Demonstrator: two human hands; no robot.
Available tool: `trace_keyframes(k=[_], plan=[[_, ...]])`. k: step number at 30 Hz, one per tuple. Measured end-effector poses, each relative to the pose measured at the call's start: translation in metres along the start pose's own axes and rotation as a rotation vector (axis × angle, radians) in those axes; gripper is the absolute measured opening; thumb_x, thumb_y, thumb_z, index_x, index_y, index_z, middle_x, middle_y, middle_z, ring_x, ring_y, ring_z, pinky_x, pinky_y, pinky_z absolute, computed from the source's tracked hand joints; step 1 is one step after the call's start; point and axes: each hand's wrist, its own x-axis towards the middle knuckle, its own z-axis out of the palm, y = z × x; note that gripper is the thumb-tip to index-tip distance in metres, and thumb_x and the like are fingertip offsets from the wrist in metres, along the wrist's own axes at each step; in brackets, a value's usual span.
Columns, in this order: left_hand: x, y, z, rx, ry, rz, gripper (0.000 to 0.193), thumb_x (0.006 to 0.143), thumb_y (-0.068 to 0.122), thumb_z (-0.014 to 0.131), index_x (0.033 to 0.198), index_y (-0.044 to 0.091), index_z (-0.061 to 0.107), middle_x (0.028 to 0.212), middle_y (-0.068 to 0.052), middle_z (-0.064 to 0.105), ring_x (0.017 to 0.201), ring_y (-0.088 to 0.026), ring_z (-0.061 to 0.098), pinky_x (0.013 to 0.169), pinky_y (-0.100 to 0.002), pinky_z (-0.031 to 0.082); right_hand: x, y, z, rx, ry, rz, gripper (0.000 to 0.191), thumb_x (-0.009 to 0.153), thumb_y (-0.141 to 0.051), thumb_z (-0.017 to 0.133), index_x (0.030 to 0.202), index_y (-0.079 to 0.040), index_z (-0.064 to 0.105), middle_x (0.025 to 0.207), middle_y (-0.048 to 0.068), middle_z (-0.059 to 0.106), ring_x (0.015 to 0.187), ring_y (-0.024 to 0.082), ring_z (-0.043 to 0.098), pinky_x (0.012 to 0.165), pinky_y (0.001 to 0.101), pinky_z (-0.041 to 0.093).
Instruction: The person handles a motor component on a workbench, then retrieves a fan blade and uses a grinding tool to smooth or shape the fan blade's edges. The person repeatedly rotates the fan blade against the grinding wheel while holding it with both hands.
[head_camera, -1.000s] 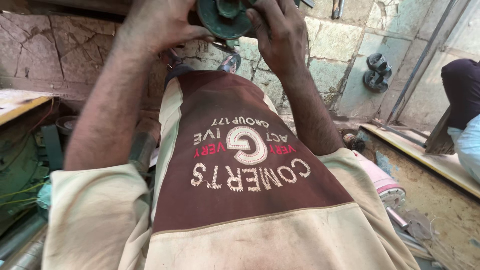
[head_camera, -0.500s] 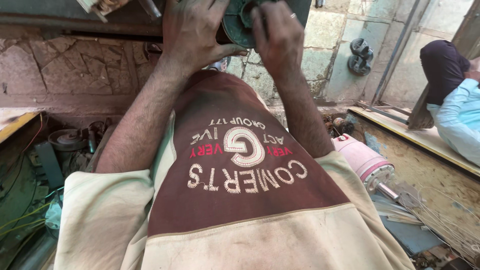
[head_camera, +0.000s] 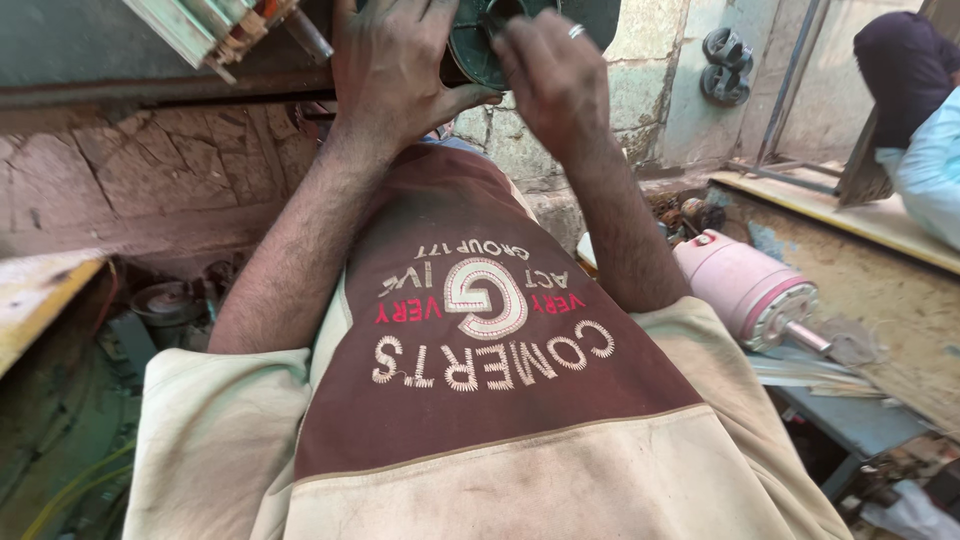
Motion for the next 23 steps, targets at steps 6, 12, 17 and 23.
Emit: trace_keyframes(k=[6,12,17,23], plan=[[-0.004,-0.004,-0.005,-0.056,-0.079,-0.025,0.087,0.084,0.067,0.088,0.138,0.004,0.061,0.124,-0.012,0.067,0.122,-0.030,0.059,0.110,-0.059,0.033,-0.003,-0.008,0.002,-0.025,-0.018,0.133,0.012,0.110,-0.013,0.070,0.112,-0.001,0.068,0.090,0.012,0.068,0.073,0.022,0.065,0.062,0.0371,0.052],[-0.001,-0.005,-0.011,0.044,0.000,0.043,0.099,0.080,0.072,0.088,0.141,0.000,0.056,0.124,-0.014,0.064,0.122,-0.032,0.058,0.113,-0.063,0.028,-0.005,-0.008,0.010,-0.096,0.104,0.197,0.013,0.113,-0.015,0.068,0.113,-0.002,0.068,0.094,0.011,0.070,0.079,0.022,0.067,0.066,0.0369,0.053],[0.008,-0.022,-0.029,-0.153,-0.238,0.093,0.083,0.083,0.044,0.093,0.142,-0.002,0.055,0.129,-0.019,0.062,0.124,-0.034,0.056,0.108,-0.056,0.040,-0.020,-0.032,0.010,0.077,0.200,0.444,0.013,0.112,-0.015,0.068,0.108,-0.002,0.070,0.089,0.011,0.070,0.074,0.020,0.067,0.062,0.0360,0.052],[0.009,-0.015,-0.037,-0.056,-0.185,0.143,0.066,0.088,0.046,0.096,0.124,0.008,0.057,0.142,-0.022,0.051,0.136,-0.039,0.043,0.113,-0.059,0.038,-0.023,-0.030,0.021,0.038,0.245,0.469,0.018,0.114,-0.021,0.066,0.112,-0.004,0.067,0.093,0.011,0.069,0.079,0.024,0.069,0.068,0.0397,0.053]])
